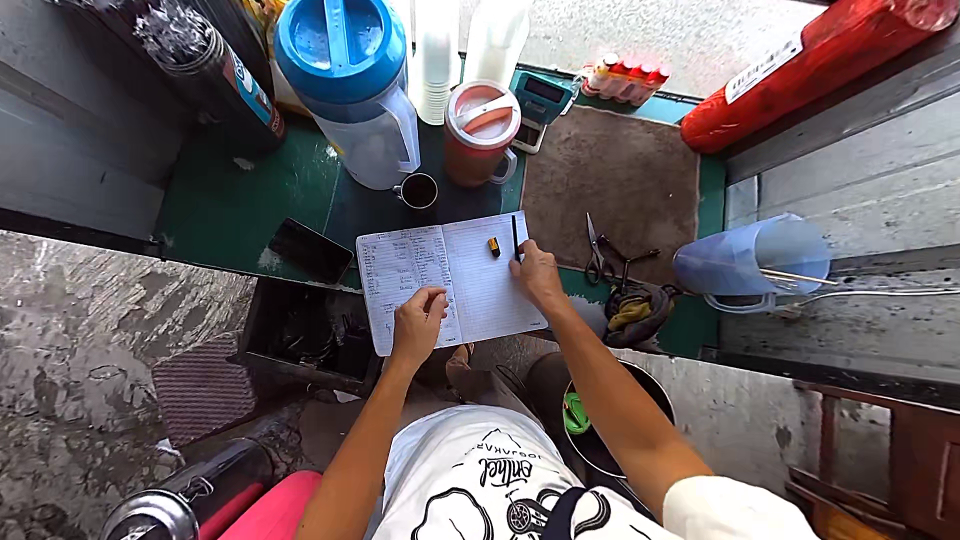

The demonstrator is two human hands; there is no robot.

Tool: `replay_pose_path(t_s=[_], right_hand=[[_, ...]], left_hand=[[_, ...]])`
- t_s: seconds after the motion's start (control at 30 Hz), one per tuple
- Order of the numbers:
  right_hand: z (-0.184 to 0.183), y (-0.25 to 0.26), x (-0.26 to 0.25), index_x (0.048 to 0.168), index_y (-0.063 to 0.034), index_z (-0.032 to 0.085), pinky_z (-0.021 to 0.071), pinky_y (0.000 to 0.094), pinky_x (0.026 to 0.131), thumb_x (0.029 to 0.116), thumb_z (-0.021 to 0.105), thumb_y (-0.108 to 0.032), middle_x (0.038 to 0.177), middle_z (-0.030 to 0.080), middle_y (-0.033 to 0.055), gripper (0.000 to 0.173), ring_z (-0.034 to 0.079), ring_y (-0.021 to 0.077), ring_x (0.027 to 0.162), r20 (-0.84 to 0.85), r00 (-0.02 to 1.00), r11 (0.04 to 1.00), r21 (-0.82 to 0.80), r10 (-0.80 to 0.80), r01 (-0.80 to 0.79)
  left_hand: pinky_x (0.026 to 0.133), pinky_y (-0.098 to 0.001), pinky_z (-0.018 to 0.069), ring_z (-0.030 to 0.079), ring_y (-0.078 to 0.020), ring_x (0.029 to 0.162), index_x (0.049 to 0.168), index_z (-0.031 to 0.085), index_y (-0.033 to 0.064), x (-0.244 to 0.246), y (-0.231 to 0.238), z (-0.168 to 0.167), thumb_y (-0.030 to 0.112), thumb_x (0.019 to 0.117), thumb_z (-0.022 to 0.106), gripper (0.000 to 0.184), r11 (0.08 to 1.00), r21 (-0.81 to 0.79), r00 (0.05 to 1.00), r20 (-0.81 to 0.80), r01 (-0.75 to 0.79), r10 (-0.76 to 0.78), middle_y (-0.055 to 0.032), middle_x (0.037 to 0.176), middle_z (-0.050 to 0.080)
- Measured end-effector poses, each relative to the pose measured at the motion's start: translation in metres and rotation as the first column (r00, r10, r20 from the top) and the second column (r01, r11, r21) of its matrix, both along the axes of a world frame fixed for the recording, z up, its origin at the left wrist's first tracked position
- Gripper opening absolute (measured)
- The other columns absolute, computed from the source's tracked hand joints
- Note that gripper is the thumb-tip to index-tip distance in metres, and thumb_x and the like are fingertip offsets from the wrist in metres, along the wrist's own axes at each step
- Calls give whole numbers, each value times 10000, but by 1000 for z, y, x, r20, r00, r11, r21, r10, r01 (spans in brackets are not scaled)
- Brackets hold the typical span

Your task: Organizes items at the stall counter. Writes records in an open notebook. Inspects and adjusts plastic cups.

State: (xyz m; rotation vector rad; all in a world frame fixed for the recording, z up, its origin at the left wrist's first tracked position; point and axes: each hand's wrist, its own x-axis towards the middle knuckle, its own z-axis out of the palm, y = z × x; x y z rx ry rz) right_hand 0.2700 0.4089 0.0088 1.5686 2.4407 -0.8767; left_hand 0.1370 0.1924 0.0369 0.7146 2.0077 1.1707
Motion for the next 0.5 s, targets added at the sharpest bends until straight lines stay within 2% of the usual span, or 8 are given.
replay_pose_path(t_s=[0.03,0.13,0.23,0.27,0.33,0.4,0.43,0.5], right_hand=[[1,2,9,1220,20,590,542,639,752,989,646,-151,973,679,282,293,690,475,904,-3,1000,1000,13,-25,25],[9,7,17,1232,32,606,542,631,778,991,642,-169,982,687,271,316,692,448,903,-45,991,991,45,-124,126],[15,-3,-3,1197,-9,646,560,524,714,1033,607,-233,881,698,160,280,680,300,754,-260,963,997,-58,-72,59],[11,-7,-12,1187,-24,657,572,482,696,1039,611,-248,873,709,129,272,679,250,723,-345,938,993,-116,-32,-9],[-4,-12,-27,1157,-43,676,588,423,684,1042,621,-252,885,718,105,245,678,194,698,-455,890,970,-230,-36,-78],[-18,-10,-33,1131,-49,686,592,404,663,1033,637,-254,851,716,84,233,678,177,664,-451,881,968,-249,-141,27],[-22,-6,-31,1126,-52,687,598,411,656,1031,635,-270,839,722,77,244,686,178,655,-425,882,968,-226,-202,113],[-22,4,-17,1157,-56,683,599,454,664,1035,616,-318,855,729,91,296,697,207,667,-358,880,949,-155,-314,275]], left_hand=[[799,-347,620,736,-156,856,1171,705,20,-4,7,-4,168,1046,567,238,999,11,997,-67,40,-39,-93,995,748],[879,-408,597,720,-221,1008,1176,718,34,-15,29,-19,179,1026,605,238,985,-43,926,-336,168,-173,-118,1130,730],[1047,-466,520,634,-300,1245,1192,718,16,-25,56,-42,148,1002,625,250,956,-79,787,-550,284,-280,-145,1267,693],[1109,-480,471,565,-320,1344,1254,699,22,-29,65,-51,188,1007,623,307,926,-114,727,-588,361,-356,-152,1366,649],[1204,-526,336,392,-328,1489,1424,588,51,-32,82,-69,347,1016,619,505,838,-222,590,-622,498,-515,-150,1563,478],[1248,-580,184,240,-317,1560,1554,442,85,-33,91,-83,549,1008,546,724,786,-337,498,-628,519,-598,-140,1670,303],[1256,-589,142,203,-301,1573,1588,386,98,-33,92,-90,620,1007,479,786,793,-367,484,-642,486,-595,-130,1690,256],[1257,-601,115,181,-306,1579,1600,338,55,-29,90,-95,667,1008,410,854,850,-372,539,-658,374,-525,-156,1695,227]])
